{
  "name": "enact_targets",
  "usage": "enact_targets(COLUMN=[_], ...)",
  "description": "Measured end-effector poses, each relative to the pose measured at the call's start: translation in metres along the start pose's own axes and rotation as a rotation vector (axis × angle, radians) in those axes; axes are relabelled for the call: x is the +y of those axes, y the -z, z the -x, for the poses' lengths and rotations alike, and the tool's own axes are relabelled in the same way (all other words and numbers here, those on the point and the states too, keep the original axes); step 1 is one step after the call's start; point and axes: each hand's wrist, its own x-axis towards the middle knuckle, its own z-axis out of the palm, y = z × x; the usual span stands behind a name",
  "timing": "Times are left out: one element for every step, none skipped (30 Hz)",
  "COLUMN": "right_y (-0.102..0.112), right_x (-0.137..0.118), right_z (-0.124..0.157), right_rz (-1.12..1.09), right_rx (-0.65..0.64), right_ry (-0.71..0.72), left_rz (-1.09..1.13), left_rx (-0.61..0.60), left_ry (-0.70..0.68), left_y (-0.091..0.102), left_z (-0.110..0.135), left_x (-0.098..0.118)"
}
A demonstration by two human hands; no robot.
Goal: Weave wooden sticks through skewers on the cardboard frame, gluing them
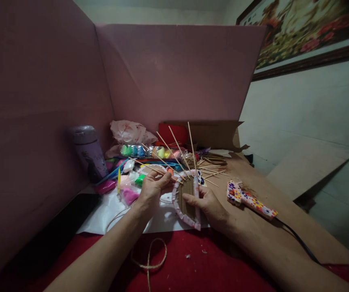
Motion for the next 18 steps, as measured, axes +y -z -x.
enact_targets(right_y=[0.0002, 0.0004, 0.0007, 0.0009, 0.0010, 0.0012, 0.0012, 0.0013, 0.0012, 0.0012, 0.0011, 0.0011, 0.0009, 0.0008, 0.0006, 0.0004, 0.0003, 0.0001], right_x=[0.0005, 0.0009, 0.0014, 0.0017, 0.0019, 0.0020, 0.0019, 0.0017, 0.0016, 0.0014, 0.0013, 0.0012, 0.0012, 0.0011, 0.0011, 0.0010, 0.0008, 0.0006], right_z=[-0.0002, -0.0003, -0.0004, -0.0005, -0.0005, -0.0005, -0.0005, -0.0005, -0.0004, -0.0004, -0.0004, -0.0004, -0.0004, -0.0003, -0.0003, -0.0001, 0.0000, 0.0001], right_rz=[-0.004, -0.006, -0.006, -0.004, -0.002, 0.000, 0.000, 0.000, -0.002, -0.005, -0.008, -0.012, -0.014, -0.014, -0.012, -0.008, -0.006, -0.003], right_rx=[-0.005, -0.008, -0.006, -0.004, -0.005, -0.007, -0.008, -0.009, -0.010, -0.010, -0.011, -0.012, -0.016, -0.016, -0.012, -0.007, -0.002, 0.002], right_ry=[0.002, 0.002, 0.002, 0.001, -0.001, -0.002, -0.001, -0.001, -0.002, -0.002, -0.001, 0.000, 0.000, 0.001, 0.002, 0.002, 0.000, -0.002], left_rz=[-0.001, -0.003, -0.004, -0.006, -0.006, -0.008, -0.008, -0.008, -0.009, -0.009, -0.009, -0.009, -0.008, -0.007, -0.006, -0.005, -0.006, -0.007], left_rx=[-0.003, -0.006, -0.008, -0.009, -0.010, -0.010, -0.008, -0.007, -0.008, -0.008, -0.009, -0.011, -0.009, -0.013, -0.011, -0.010, -0.011, -0.009], left_ry=[-0.003, -0.007, -0.010, -0.013, -0.015, -0.015, -0.015, -0.015, -0.014, -0.014, -0.014, -0.014, -0.016, -0.016, -0.017, -0.017, -0.016, -0.016], left_y=[0.0004, 0.0006, 0.0008, 0.0009, 0.0009, 0.0007, 0.0004, 0.0001, -0.0002, -0.0005, -0.0007, -0.0008, -0.0008, -0.0006, -0.0005, -0.0003, -0.0001, 0.0001], left_z=[-0.0001, -0.0002, -0.0002, -0.0002, -0.0001, 0.0001, 0.0003, 0.0004, 0.0006, 0.0007, 0.0009, 0.0010, 0.0011, 0.0013, 0.0014, 0.0014, 0.0014, 0.0013], left_x=[-0.0003, -0.0005, -0.0006, -0.0005, -0.0003, 0.0000, 0.0003, 0.0007, 0.0011, 0.0015, 0.0017, 0.0018, 0.0018, 0.0018, 0.0017, 0.0016, 0.0015, 0.0014])
